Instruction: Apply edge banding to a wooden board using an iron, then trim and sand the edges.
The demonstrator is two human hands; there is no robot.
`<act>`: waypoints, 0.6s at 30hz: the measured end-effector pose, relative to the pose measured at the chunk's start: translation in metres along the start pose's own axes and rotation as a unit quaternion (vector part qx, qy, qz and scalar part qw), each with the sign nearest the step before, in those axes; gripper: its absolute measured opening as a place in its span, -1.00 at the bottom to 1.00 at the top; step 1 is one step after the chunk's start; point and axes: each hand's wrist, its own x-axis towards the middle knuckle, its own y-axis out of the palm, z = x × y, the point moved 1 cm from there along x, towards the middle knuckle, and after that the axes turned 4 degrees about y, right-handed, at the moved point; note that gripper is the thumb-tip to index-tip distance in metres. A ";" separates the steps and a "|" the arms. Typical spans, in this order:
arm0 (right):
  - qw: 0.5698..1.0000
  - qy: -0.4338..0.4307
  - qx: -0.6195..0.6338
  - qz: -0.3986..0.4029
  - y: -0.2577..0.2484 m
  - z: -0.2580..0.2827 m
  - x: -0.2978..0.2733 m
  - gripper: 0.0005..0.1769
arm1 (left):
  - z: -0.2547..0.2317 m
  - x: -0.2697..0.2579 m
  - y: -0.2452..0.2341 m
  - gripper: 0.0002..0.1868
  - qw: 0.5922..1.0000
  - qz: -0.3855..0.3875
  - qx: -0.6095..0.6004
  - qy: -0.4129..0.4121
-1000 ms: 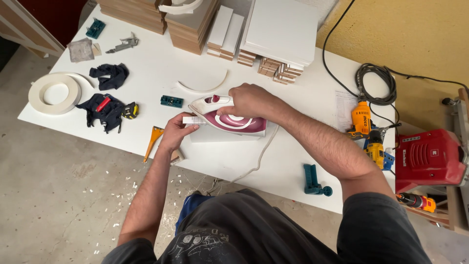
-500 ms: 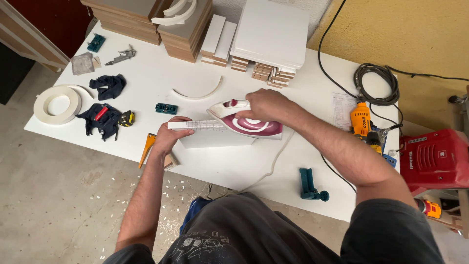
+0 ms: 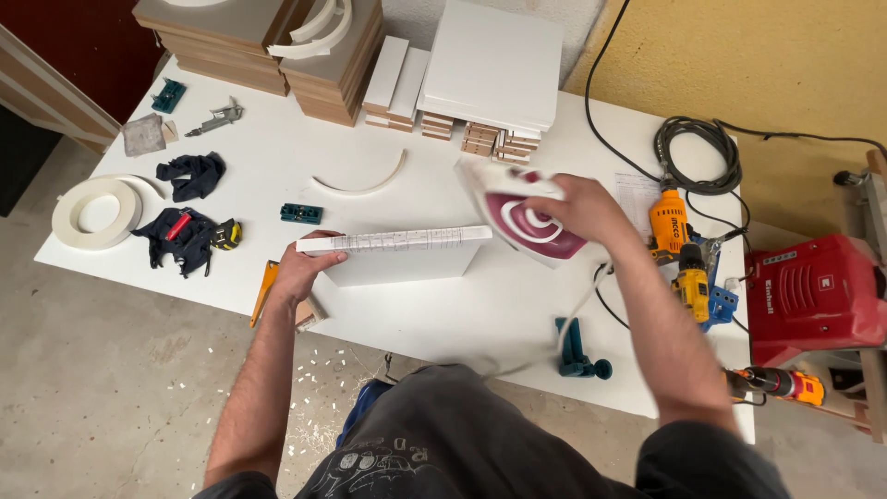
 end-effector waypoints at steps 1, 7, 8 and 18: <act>1.000 -0.001 0.000 -0.001 0.016 -0.016 -0.002 -0.37 | 0.000 0.001 0.000 -0.56 1.000 -0.001 0.000 0.001; 0.854 0.047 0.469 -0.222 0.156 -0.108 0.038 -0.67 | 0.014 0.001 -0.002 -0.30 1.000 -0.011 -0.015 0.014; 0.808 0.052 0.515 -0.281 0.184 -0.118 0.053 -0.68 | 0.014 0.001 -0.001 -0.25 0.999 -0.011 -0.023 0.027; 0.700 0.057 0.586 -0.405 0.283 -0.153 0.071 -0.58 | 0.028 -0.013 -0.021 -0.19 0.998 -0.038 -0.013 0.038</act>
